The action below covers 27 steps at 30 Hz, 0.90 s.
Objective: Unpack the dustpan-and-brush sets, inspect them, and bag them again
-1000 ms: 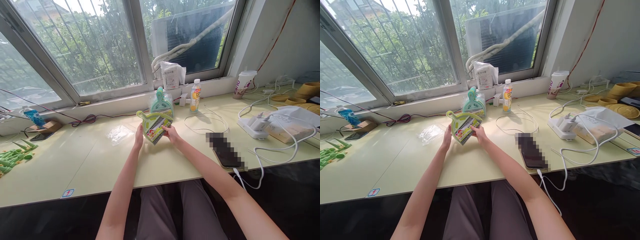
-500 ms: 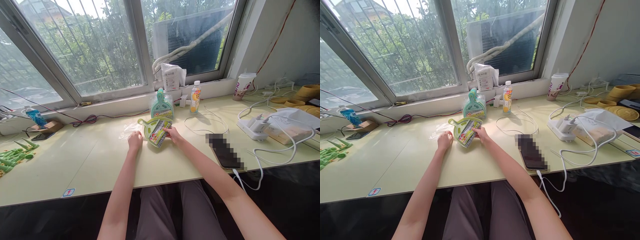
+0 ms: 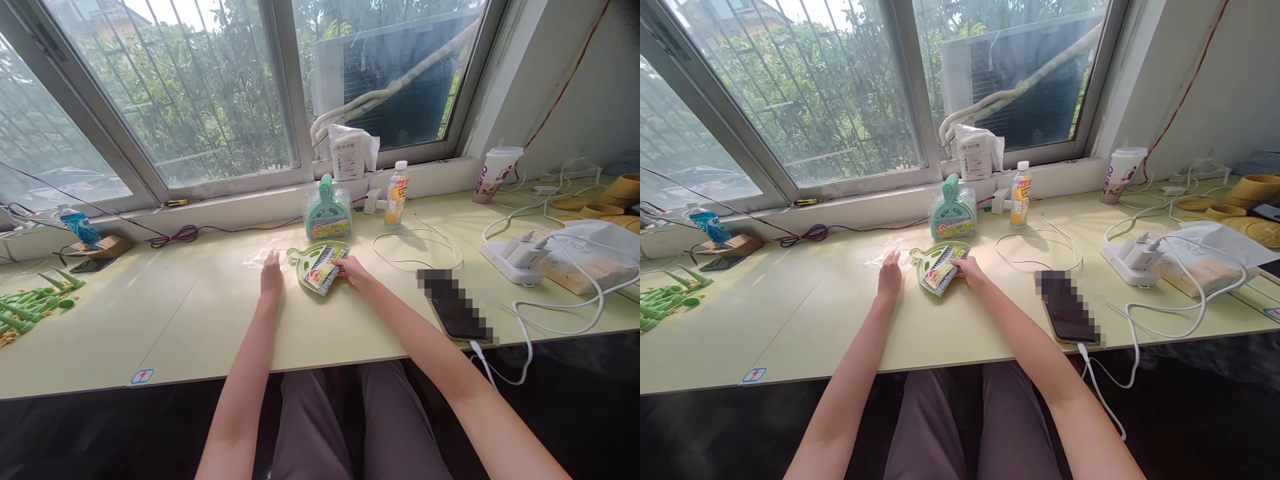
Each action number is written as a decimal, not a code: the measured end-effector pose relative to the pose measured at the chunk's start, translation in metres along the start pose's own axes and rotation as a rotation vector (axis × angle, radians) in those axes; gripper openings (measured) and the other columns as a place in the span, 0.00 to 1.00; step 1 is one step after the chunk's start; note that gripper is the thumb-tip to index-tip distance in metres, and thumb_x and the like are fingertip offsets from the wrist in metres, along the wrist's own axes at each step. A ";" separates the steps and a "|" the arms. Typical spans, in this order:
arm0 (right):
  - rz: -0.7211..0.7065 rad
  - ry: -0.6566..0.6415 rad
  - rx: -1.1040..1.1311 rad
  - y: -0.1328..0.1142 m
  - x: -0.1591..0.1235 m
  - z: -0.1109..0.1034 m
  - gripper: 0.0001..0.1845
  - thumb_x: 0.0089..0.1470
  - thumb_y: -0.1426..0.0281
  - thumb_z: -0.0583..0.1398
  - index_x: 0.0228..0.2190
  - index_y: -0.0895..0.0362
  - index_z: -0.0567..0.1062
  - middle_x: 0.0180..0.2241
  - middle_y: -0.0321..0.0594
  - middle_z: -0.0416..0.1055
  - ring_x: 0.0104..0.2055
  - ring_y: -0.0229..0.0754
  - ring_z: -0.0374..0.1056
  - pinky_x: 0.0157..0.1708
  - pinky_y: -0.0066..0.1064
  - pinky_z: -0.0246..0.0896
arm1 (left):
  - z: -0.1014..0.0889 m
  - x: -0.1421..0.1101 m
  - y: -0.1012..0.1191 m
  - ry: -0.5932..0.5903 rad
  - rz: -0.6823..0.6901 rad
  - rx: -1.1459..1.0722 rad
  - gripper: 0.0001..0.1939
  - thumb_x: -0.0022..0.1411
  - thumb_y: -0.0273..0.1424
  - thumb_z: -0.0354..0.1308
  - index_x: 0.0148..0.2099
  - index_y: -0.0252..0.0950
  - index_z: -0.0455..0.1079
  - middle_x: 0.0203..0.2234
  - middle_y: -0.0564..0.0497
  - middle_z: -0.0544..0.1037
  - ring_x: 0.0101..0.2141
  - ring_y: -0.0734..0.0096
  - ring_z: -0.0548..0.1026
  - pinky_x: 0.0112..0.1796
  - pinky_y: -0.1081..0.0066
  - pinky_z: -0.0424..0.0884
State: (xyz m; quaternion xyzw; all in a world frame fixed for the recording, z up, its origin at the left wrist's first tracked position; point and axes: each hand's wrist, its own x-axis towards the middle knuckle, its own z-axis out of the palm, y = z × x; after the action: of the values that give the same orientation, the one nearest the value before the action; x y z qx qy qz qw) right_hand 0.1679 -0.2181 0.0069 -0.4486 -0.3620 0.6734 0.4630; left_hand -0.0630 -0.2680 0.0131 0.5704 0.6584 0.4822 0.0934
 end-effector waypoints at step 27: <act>-0.251 -0.213 0.184 -0.003 -0.006 0.007 0.16 0.39 0.69 0.72 0.32 0.60 0.77 0.37 0.45 0.79 0.41 0.50 0.75 0.42 0.42 0.74 | -0.003 -0.001 0.034 -0.358 -0.172 -0.997 0.37 0.53 0.39 0.66 0.63 0.38 0.61 0.50 0.44 0.76 0.52 0.57 0.73 0.51 0.62 0.67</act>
State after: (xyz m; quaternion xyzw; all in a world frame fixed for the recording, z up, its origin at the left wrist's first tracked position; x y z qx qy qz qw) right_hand 0.1633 -0.2239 0.0135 -0.2816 -0.3988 0.6845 0.5414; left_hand -0.0425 -0.2741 0.0397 0.4741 0.3678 0.6220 0.5031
